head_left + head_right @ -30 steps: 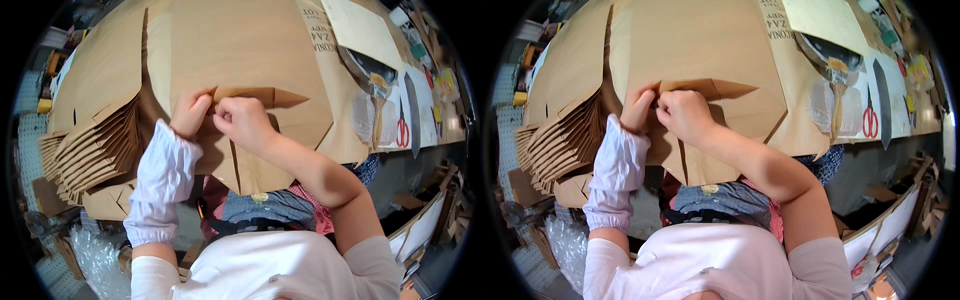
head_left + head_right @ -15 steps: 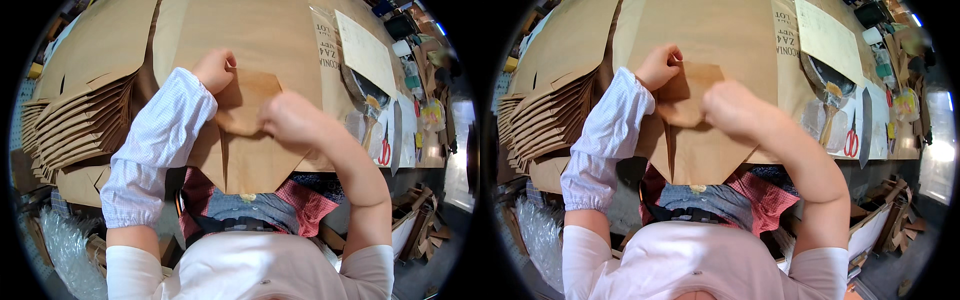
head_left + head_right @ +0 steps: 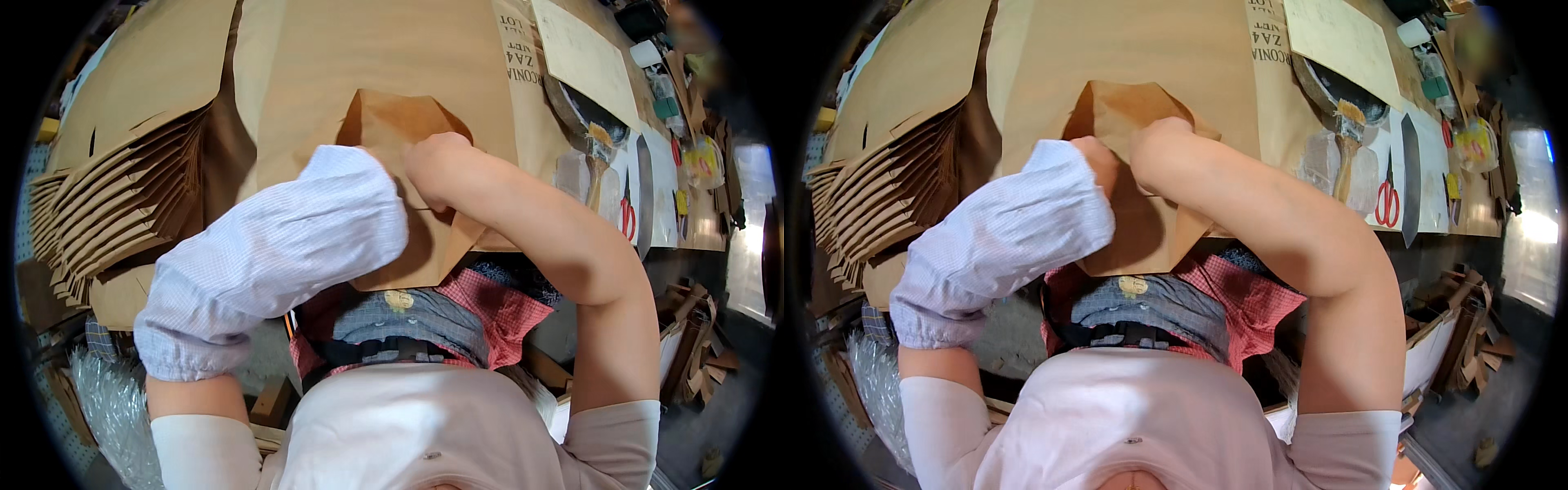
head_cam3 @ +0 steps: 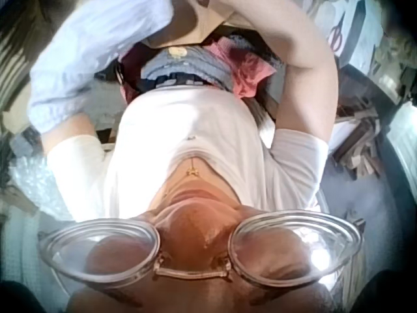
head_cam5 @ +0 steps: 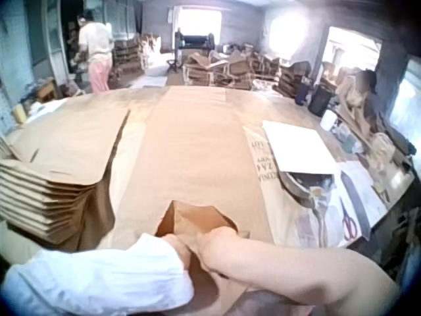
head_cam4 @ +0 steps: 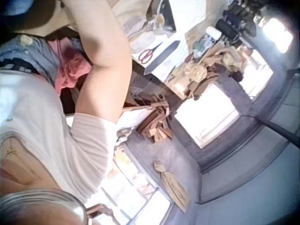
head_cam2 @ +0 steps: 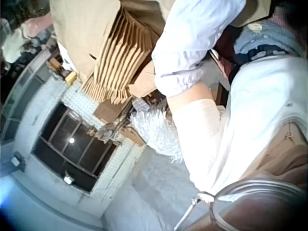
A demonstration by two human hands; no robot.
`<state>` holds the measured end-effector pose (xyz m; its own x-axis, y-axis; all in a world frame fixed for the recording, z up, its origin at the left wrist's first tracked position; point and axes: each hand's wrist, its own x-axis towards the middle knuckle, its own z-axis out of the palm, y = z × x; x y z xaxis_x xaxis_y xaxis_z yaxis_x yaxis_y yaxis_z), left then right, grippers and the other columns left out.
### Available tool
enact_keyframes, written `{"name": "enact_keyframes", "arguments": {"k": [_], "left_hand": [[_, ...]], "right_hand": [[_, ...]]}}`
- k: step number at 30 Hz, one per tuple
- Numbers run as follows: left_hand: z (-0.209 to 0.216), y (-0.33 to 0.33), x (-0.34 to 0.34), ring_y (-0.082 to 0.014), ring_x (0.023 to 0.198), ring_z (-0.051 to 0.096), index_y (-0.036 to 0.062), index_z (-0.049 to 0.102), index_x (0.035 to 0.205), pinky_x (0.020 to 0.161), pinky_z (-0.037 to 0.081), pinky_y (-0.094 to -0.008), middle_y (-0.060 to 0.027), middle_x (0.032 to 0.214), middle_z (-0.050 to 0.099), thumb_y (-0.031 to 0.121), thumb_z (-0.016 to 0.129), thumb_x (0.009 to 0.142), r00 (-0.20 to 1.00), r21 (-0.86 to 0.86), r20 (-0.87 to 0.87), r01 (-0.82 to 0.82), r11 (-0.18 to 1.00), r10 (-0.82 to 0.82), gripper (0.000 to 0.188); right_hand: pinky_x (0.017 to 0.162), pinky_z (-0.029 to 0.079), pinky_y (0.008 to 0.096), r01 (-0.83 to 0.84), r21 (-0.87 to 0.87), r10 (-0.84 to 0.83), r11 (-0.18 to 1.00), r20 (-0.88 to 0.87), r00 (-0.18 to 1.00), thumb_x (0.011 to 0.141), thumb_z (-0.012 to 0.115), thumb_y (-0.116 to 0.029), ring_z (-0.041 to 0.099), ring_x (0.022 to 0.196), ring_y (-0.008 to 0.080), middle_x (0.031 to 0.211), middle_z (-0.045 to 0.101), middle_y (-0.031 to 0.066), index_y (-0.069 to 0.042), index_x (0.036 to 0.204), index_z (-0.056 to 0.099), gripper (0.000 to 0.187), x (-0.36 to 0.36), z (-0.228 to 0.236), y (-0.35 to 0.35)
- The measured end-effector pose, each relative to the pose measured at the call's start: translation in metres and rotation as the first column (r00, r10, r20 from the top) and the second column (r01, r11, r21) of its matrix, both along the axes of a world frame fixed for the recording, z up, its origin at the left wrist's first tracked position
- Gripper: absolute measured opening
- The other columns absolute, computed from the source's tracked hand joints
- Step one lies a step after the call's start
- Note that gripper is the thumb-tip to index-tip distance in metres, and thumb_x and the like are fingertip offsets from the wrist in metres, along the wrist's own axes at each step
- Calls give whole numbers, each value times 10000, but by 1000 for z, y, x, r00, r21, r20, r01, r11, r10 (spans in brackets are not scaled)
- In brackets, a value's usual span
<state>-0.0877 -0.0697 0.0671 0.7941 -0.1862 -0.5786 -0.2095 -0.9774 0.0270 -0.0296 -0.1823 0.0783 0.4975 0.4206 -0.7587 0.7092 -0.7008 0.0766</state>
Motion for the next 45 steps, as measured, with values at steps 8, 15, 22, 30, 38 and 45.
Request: {"name": "enact_keyframes", "arguments": {"k": [8,15,22,30,38,45], "left_hand": [[-33,75,-19,-291,834,649,81,632,1074,703,538,-394,-114,934,659,103,571,802,847,-60,525,-62,996,85,280],[-35,97,16,-310,958,593,17,657,989,852,478,-354,-138,968,607,-2,633,613,987,-700,44,-80,709,155,378],[-9,97,26,-315,959,623,13,664,1047,851,489,-359,-168,998,652,50,664,646,995,-612,-95,-82,787,29,402],[-39,74,11,-364,833,630,-1,648,936,738,491,-428,-196,854,652,177,757,698,935,-593,186,-139,793,303,316],[-6,62,-9,-409,1086,513,64,476,1259,931,446,-434,-202,1261,456,246,866,517,984,-364,173,28,931,39,857],[2,61,-10,-412,1076,527,69,468,1266,926,447,-447,-211,1265,462,276,849,552,983,-313,177,11,950,47,836]], "right_hand": [[862,505,371,-241,381,-61,893,632,772,677,650,-29,624,1021,325,1016,658,172,-43,1222,486,569,-11,-37,-100],[725,499,405,125,504,-12,855,-221,975,687,636,-85,622,849,326,864,634,140,-54,939,607,255,4,4,-97],[743,508,435,257,712,-334,654,-33,942,759,667,-143,647,809,363,830,672,201,-12,849,703,163,9,-22,-91],[640,489,413,-94,811,-358,578,356,863,744,650,-84,606,753,314,784,594,134,-31,941,642,205,-24,-4,-124],[595,498,361,-221,481,-232,848,713,661,746,653,-70,612,728,252,786,587,95,-100,1037,655,292,-41,1,-291],[617,483,254,88,988,-862,129,68,503,788,734,-95,606,665,108,750,679,66,-21,904,703,142,38,23,-290]]}}
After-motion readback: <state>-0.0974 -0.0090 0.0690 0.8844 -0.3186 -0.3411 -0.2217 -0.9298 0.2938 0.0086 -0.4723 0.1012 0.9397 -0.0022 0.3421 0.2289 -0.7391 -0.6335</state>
